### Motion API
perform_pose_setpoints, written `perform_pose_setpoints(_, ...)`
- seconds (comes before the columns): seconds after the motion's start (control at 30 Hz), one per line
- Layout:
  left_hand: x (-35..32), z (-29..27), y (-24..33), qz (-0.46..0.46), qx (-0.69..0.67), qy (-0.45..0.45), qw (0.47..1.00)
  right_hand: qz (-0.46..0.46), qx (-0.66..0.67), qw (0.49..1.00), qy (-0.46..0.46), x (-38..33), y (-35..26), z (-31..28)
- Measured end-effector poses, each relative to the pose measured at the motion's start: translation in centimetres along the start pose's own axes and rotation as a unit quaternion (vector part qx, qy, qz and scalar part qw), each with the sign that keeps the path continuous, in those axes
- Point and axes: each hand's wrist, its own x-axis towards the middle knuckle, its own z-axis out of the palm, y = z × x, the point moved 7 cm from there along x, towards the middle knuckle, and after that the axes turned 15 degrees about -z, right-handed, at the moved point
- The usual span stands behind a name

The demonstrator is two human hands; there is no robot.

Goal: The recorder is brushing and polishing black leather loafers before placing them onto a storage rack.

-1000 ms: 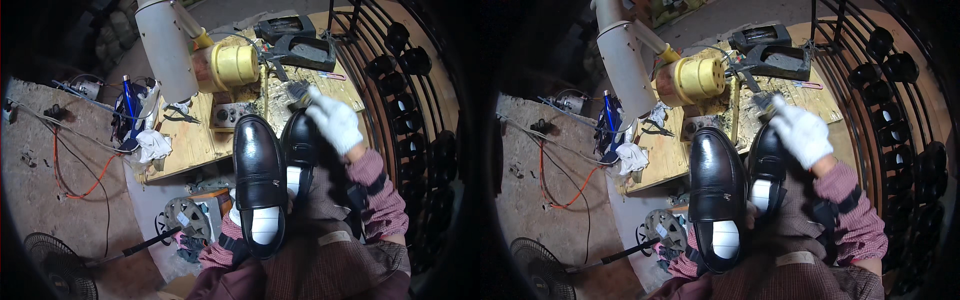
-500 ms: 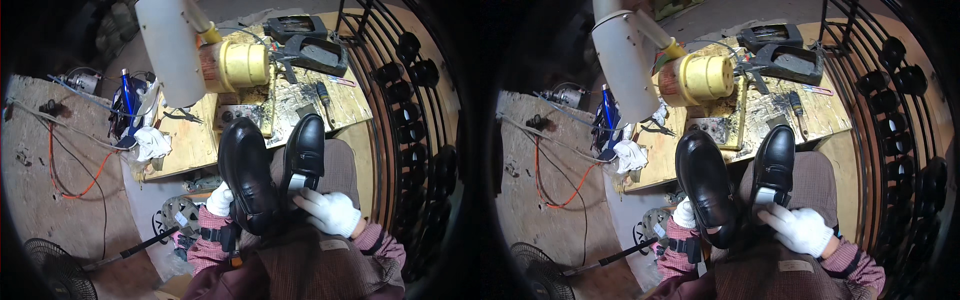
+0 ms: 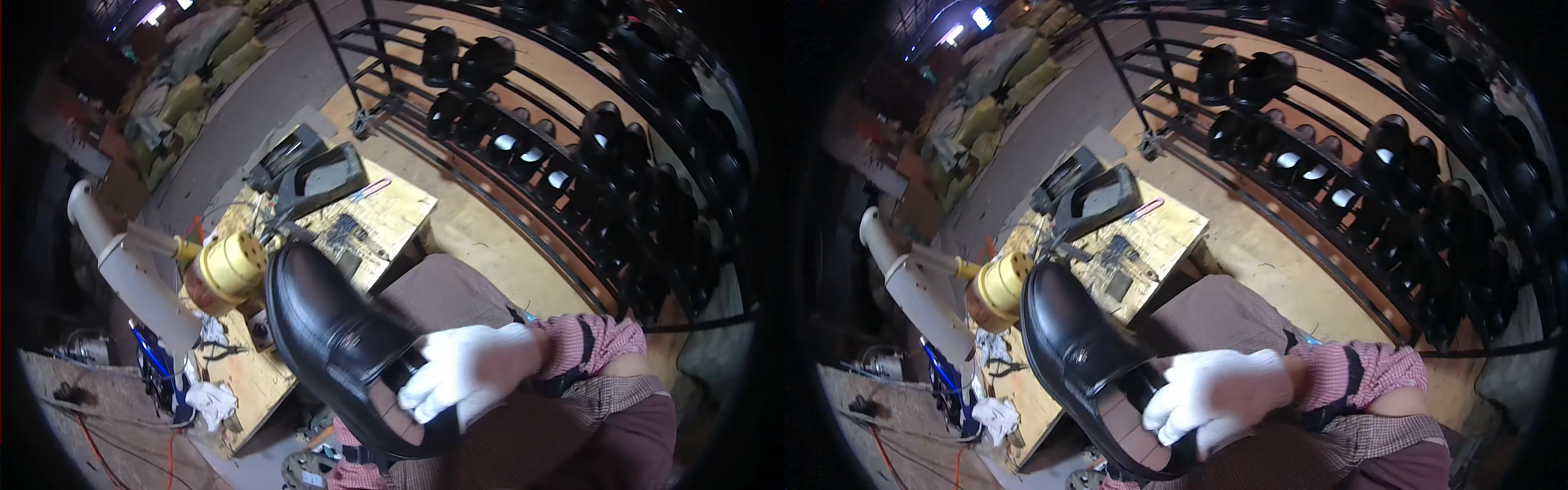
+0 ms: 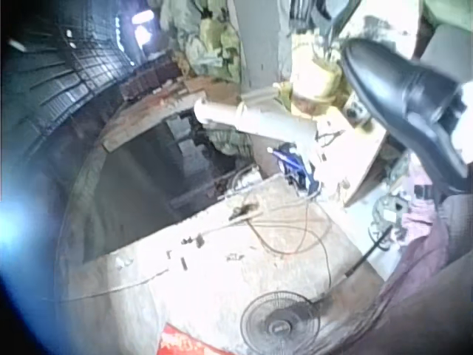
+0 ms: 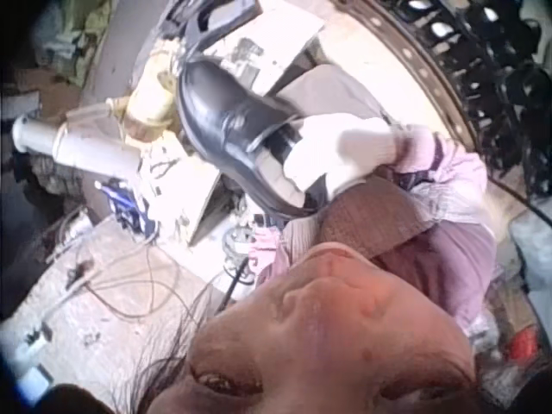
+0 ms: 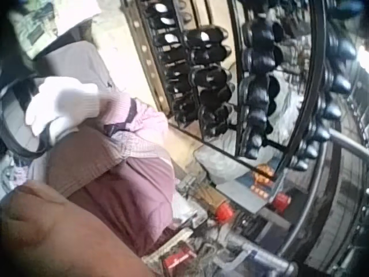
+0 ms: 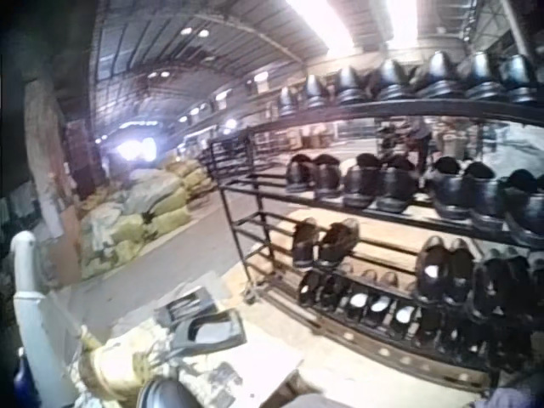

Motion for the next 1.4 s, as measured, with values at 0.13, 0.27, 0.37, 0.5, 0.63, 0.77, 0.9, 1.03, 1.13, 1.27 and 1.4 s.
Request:
perform_pose_setpoints(0.13, 1.5, 3.6, -1.2, -0.06, 0.053, -0.054, 0.995, -0.007, -0.172, 0.985, 0.031, -0.7, 0.1, -0.1)
perform_pose_setpoints(0.27, 4.0, 8.5, -0.9, -0.074, 0.101, -0.102, 0.987, 0.111, -0.229, 0.965, -0.055, -1.9, -0.6, -1.9)
perform_pose_setpoints(0.37, 6.8, 13.3, -0.2, -0.052, 0.139, -0.143, 0.979, 0.167, -0.287, 0.942, -0.047, -2.8, -2.5, -5.6)
perform_pose_setpoints(0.5, 9.5, 14.9, 0.4, -0.027, 0.192, -0.144, 0.97, 0.189, -0.373, 0.908, 0.042, -6.7, -3.7, -13.1)
perform_pose_setpoints(0.63, 9.6, 8.4, 0.1, -0.086, 0.174, -0.12, 0.974, 0.41, -0.449, 0.77, 0.194, -13.1, -0.3, -25.0)
perform_pose_setpoints(0.77, 8.5, 1.2, -0.5, -0.115, 0.061, -0.061, 0.99, 0.654, -0.407, 0.632, 0.079, -18.1, 4.1, -34.3)
perform_pose_setpoints(0.9, 4.5, -2.4, 0.1, -0.112, 0.049, 0.043, 0.992, 0.719, -0.429, 0.544, -0.052, -20.2, 7.8, -36.4)
perform_pose_setpoints(1.03, 3.8, -1.6, 0.7, -0.075, -0.063, 0.043, 0.994, 0.482, -0.65, 0.587, 0.007, -15.9, 11.0, -38.5)
perform_pose_setpoints(1.13, 4.1, -0.1, 0.8, -0.077, -0.014, 0.05, 0.996, 0.595, -0.541, 0.591, 0.059, -17.6, 15.2, -41.9)
perform_pose_setpoints(1.27, 4.0, 1.2, 1.1, -0.063, 0.014, 0.048, 0.997, 0.709, -0.403, 0.576, 0.055, -21.1, 18.7, -44.1)
perform_pose_setpoints(1.4, 4.1, 1.0, 1.2, -0.057, -0.036, 0.043, 0.997, 0.682, -0.328, 0.65, 0.068, -22.5, 19.7, -43.4)
